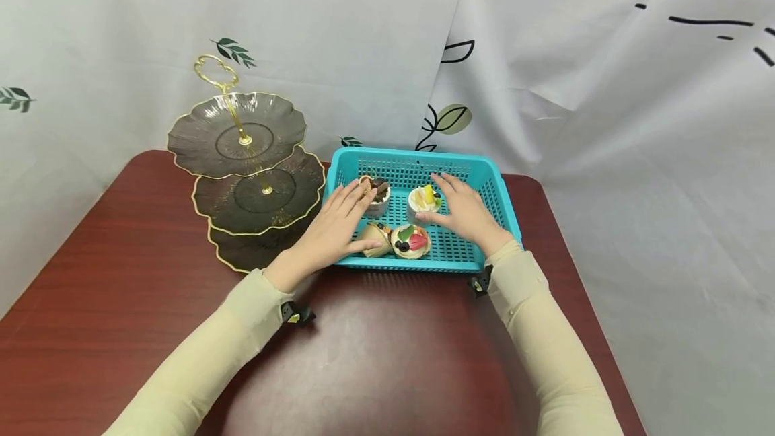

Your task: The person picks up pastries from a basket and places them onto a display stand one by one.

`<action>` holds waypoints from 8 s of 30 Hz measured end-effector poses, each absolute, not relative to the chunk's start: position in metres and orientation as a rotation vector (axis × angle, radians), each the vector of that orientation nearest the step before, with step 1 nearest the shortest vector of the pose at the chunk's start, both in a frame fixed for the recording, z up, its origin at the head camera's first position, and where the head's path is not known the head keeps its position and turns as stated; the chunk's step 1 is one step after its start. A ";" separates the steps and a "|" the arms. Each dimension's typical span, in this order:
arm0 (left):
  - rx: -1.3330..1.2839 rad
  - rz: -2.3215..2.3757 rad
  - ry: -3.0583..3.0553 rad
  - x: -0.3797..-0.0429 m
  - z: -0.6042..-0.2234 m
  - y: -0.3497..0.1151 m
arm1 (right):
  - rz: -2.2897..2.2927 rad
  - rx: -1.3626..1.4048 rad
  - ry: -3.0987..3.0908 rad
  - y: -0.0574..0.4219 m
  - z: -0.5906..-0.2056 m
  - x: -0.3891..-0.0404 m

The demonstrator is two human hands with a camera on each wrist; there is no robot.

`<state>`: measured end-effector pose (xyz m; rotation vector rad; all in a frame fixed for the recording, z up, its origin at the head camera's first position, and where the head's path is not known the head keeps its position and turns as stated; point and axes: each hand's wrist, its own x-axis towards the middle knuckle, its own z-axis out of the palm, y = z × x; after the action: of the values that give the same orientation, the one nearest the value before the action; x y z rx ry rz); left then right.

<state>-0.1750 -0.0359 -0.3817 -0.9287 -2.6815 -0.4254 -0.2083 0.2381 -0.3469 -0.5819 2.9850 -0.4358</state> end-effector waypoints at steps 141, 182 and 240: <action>-0.713 -0.695 -2.284 -0.138 -0.446 -0.078 | -0.543 -0.695 2.872 0.251 -0.387 -0.264; -0.688 -0.720 -2.319 -0.140 -0.446 -0.081 | -0.721 -0.798 2.983 0.213 -0.266 -0.246; -0.633 -0.670 -2.347 -0.139 -0.450 -0.081 | -0.858 -1.117 2.880 0.064 -0.180 -0.285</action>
<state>-0.1387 -0.0811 -0.4504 -0.6330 -2.3474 -0.6703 -0.2854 0.0639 -0.1803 -1.1168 2.8799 -0.8576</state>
